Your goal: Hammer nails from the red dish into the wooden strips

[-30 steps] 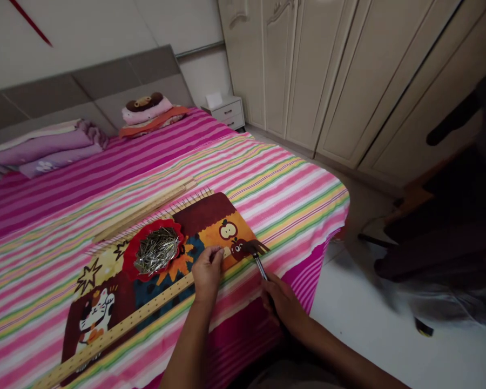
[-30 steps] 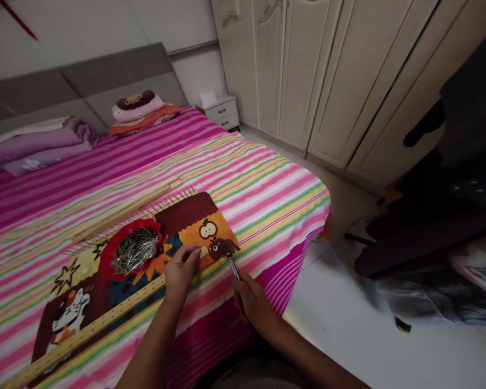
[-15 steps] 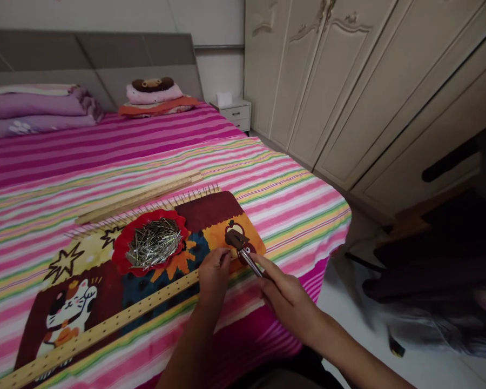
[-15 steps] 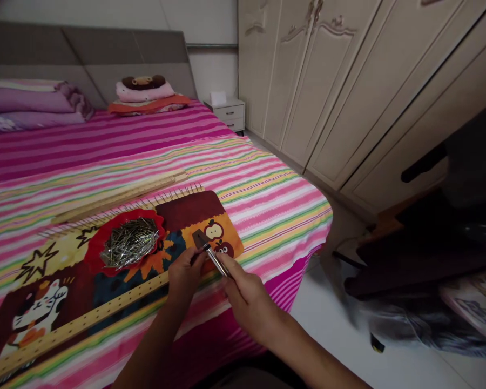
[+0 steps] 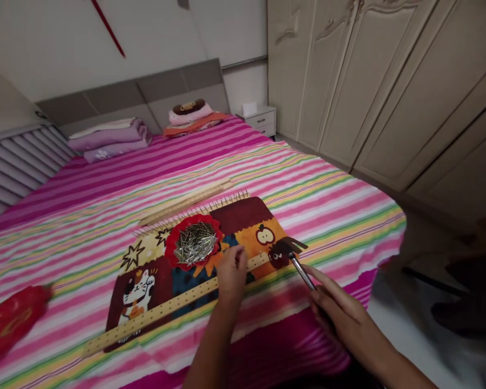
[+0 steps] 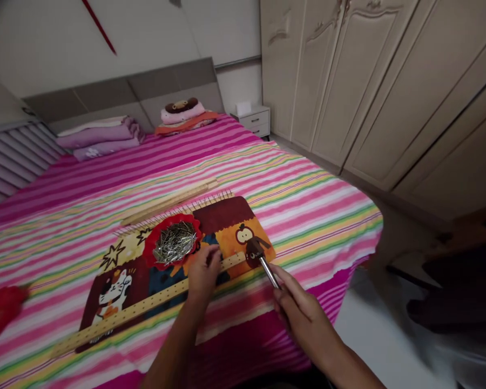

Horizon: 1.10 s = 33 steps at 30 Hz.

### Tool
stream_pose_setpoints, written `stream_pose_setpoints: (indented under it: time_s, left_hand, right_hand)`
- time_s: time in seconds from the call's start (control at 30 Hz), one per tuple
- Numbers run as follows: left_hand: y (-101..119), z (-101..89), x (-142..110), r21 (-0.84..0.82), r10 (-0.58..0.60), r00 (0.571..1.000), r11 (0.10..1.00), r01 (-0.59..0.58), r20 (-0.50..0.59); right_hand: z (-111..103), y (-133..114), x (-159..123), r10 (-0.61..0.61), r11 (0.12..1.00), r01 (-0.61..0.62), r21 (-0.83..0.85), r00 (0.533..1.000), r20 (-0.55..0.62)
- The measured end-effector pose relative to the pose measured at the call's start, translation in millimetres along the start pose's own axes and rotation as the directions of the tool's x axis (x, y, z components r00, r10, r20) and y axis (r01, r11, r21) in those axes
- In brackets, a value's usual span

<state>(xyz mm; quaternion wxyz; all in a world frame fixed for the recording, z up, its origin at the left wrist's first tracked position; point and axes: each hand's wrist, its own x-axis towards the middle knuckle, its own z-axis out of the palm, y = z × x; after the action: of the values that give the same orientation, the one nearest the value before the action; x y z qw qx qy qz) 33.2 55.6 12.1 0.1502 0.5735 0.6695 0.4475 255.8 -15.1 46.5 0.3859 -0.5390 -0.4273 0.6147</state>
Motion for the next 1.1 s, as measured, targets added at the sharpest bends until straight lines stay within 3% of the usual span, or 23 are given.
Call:
stream_pose_setpoints:
  time_s: [0.1,0.2,0.3,0.4,0.57,0.67,0.77,0.9,1.1]
  left_hand:
    - [-18,-36.5,25,0.203,0.005,0.988,0.979,0.027,-0.154]
    - [-37,-61.9,49,0.446,-0.09,0.98,0.88,0.163,-0.18]
    - [-51,-68.7,63,0.544,-0.184,0.973,0.807,0.229,-0.138]
    - [-54,-67.7,68,0.527,-0.225,0.967,0.811,0.255,-0.121]
    - [-50,-75.2,66,0.323,-0.358,0.926,0.868,0.376,-0.118]
    - [-46,-80.8,63,0.051,-0.473,0.875,0.876,0.479,-0.105]
    - [-36,-82.5,60,-0.233,-0.523,0.846,0.84,0.49,-0.104]
    - [-13,-80.5,52,-0.449,-0.525,0.851,0.762,0.466,-0.008]
    - [4,-66.5,38,-0.448,-0.443,0.89,0.779,0.439,0.102]
  right_hand:
    - [-8,6,-2,0.05,0.996,-0.046,0.073,0.998,-0.05]
    - [-11,11,-3,0.059,0.994,-0.053,0.092,0.996,-0.067]
    - [-11,14,-3,0.043,0.998,-0.038,0.057,0.996,-0.082]
    - [-7,16,-3,0.036,0.999,-0.032,0.041,0.995,-0.091]
    - [-4,13,-5,0.043,0.998,-0.039,0.056,0.997,-0.071]
    - [-5,13,-5,0.037,0.998,-0.032,0.057,0.997,-0.075]
    - [-7,18,-2,0.034,0.998,-0.03,0.059,0.998,-0.055]
    - [-11,25,0,0.026,0.998,-0.025,0.062,1.0,-0.009]
    - [-9,18,-5,0.025,0.997,-0.022,0.073,0.999,-0.033]
